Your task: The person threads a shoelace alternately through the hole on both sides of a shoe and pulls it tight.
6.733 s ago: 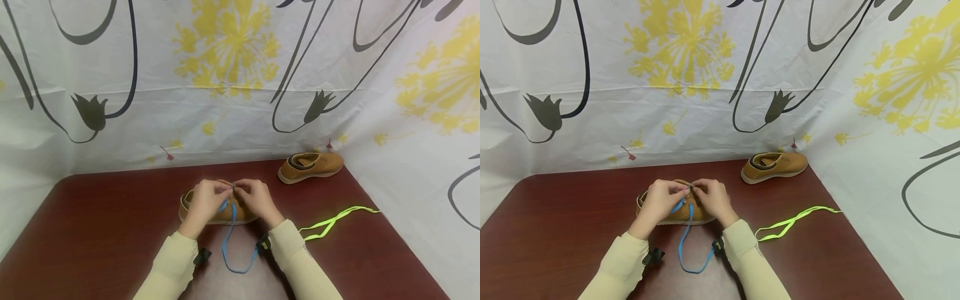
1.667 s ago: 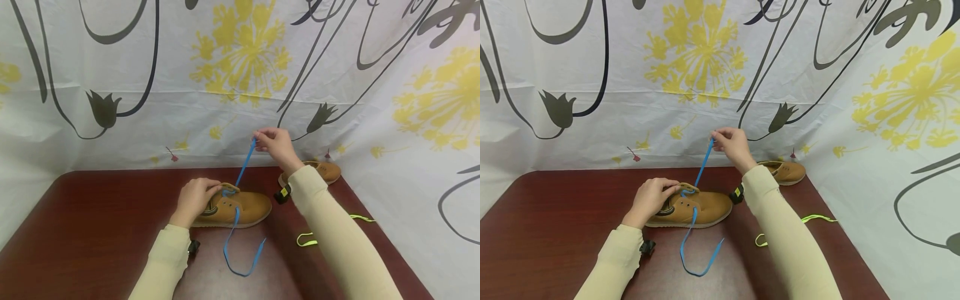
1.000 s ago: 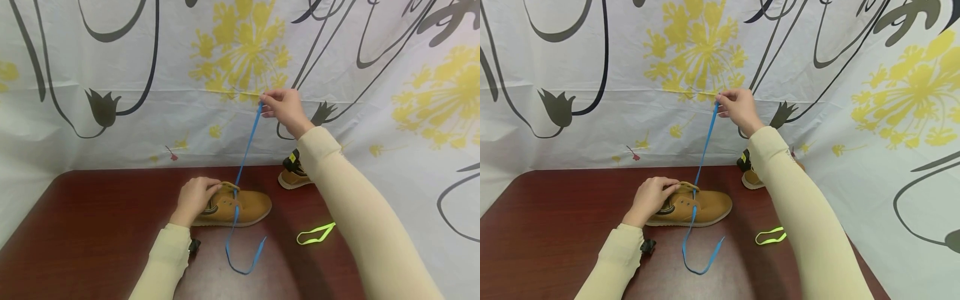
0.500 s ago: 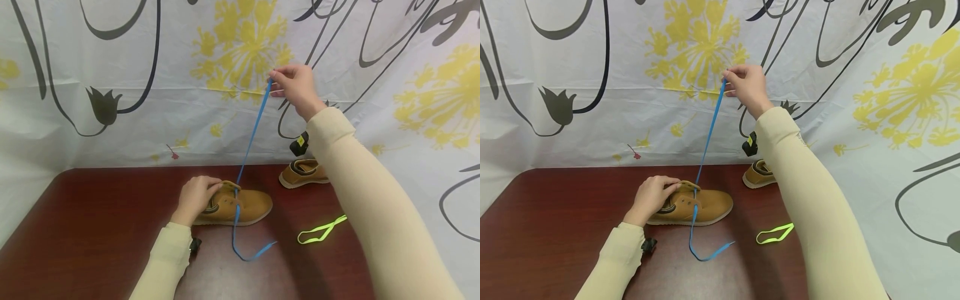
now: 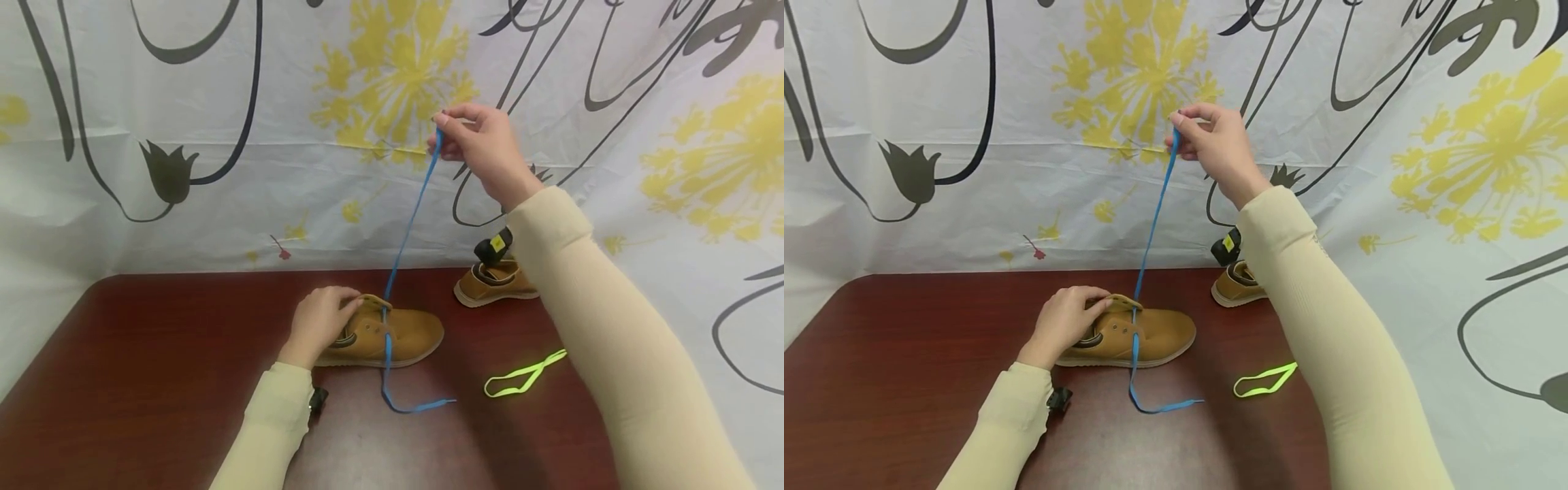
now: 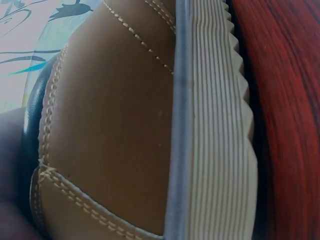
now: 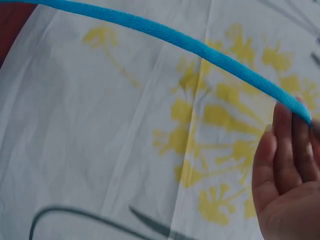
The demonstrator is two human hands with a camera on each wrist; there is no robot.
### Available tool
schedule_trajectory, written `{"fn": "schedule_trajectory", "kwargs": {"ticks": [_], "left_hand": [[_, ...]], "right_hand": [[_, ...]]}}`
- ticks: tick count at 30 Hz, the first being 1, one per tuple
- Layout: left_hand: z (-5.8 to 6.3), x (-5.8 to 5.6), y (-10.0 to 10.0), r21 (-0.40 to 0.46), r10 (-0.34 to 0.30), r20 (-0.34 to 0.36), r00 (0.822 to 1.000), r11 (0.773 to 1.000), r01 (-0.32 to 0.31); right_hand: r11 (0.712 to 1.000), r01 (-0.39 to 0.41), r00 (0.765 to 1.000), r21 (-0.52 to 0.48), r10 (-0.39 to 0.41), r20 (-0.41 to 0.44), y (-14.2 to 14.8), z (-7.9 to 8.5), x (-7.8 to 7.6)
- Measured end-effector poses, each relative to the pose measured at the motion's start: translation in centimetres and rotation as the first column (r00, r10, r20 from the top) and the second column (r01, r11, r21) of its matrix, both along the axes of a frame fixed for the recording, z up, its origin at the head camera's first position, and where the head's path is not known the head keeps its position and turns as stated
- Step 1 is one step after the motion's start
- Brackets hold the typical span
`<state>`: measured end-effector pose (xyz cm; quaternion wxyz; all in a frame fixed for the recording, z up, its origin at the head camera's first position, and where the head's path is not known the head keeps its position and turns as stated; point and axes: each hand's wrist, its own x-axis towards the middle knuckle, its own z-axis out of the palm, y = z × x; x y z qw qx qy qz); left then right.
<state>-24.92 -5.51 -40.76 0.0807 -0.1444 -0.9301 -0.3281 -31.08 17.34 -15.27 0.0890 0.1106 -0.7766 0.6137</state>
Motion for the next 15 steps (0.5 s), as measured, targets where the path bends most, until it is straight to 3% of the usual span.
{"fn": "schedule_trajectory", "kwargs": {"ticks": [9,12,15], "left_hand": [[1.9,0.8,-0.4,0.12,0.002,-0.024,1.0,0.993,0.001],[2.4,1.1,-0.5,0.064,-0.068,0.025,0.997,0.996,0.067],[2.6,1.4,-0.3,0.0,-0.161,0.119,0.98,0.987,0.162]], "right_hand": [[0.976,-0.115,0.992,-0.187,0.124,0.038,-0.4,-1.4,3.9],[0.961,-0.143,0.987,-0.236,0.157,0.04,0.0,-1.8,5.1],[0.948,-0.158,0.984,-0.275,0.174,0.035,0.2,-2.2,6.1]]}}
